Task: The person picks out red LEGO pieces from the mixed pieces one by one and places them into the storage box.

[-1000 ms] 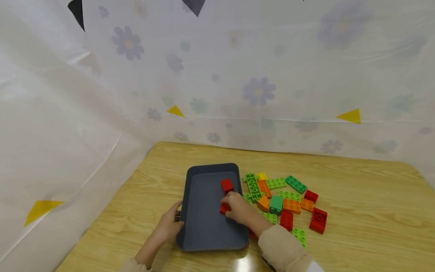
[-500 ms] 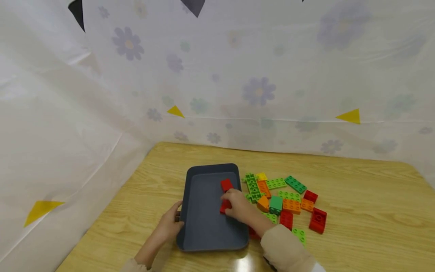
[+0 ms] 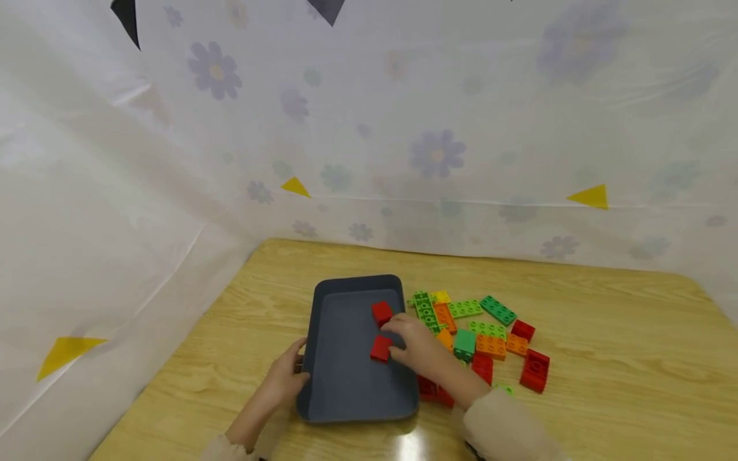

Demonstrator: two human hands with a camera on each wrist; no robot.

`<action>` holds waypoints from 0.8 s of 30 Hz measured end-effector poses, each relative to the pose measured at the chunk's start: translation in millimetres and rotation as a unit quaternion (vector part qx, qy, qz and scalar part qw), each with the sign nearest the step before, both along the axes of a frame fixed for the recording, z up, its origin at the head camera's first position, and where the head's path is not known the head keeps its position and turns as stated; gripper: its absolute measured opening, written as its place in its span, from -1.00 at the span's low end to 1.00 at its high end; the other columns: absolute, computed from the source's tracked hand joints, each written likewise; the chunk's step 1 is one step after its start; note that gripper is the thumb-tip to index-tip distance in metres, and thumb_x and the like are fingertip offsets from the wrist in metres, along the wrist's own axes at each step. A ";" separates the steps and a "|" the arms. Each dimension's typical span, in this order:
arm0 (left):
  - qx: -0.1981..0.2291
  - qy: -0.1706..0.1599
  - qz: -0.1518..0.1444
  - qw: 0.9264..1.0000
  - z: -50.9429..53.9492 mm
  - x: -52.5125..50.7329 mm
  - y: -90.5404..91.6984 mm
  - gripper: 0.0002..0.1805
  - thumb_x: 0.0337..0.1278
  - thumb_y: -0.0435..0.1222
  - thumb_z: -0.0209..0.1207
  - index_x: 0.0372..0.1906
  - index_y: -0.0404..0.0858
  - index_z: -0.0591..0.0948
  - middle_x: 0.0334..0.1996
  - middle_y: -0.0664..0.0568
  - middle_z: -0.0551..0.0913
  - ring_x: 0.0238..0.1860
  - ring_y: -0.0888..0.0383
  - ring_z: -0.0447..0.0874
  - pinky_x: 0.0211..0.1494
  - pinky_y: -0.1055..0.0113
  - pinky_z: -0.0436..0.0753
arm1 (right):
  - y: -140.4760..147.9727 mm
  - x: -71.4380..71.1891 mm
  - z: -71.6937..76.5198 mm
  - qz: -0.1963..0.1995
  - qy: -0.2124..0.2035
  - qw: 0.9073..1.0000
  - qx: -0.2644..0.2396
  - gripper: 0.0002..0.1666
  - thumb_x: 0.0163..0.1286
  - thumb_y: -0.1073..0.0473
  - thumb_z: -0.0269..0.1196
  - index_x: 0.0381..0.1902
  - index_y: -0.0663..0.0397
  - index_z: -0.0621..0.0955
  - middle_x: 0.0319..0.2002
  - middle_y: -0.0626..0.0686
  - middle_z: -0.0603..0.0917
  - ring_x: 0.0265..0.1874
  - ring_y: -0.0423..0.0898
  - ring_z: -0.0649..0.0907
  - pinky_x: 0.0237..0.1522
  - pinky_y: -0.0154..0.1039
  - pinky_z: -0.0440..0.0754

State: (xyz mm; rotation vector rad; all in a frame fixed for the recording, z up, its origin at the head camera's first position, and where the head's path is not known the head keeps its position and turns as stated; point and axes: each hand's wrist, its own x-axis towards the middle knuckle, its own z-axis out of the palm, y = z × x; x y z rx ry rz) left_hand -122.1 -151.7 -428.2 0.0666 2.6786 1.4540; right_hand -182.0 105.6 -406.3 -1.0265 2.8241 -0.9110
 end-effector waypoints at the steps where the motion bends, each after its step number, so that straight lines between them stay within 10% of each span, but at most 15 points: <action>1: -0.001 -0.001 0.001 1.000 0.0 -0.1 0.1 -0.33 -0.09 -0.68 -0.03 0.27 -0.56 0.18 -0.12 -0.49 0.53 -0.14 -0.24 0.60 -0.20 0.14 0.69 | 2.7 1.9 0.6 -0.003 -0.001 1.000 0.002 -0.61 0.10 0.35 0.29 -0.05 0.27 0.59 -0.05 0.17 0.60 -0.06 0.11 0.59 -0.14 -0.11 0.66; 24: -0.002 -0.006 -0.004 1.000 0.2 0.1 -0.1 -0.33 -0.06 -0.68 -0.03 0.29 -0.55 0.16 -0.08 -0.50 0.51 -0.10 -0.26 0.59 -0.19 0.13 0.69 | 57.2 35.3 -15.6 0.022 -0.055 0.997 0.045 -0.58 0.12 0.19 0.32 -0.04 0.23 0.62 -0.05 0.19 0.62 -0.08 0.16 0.60 -0.19 -0.13 0.67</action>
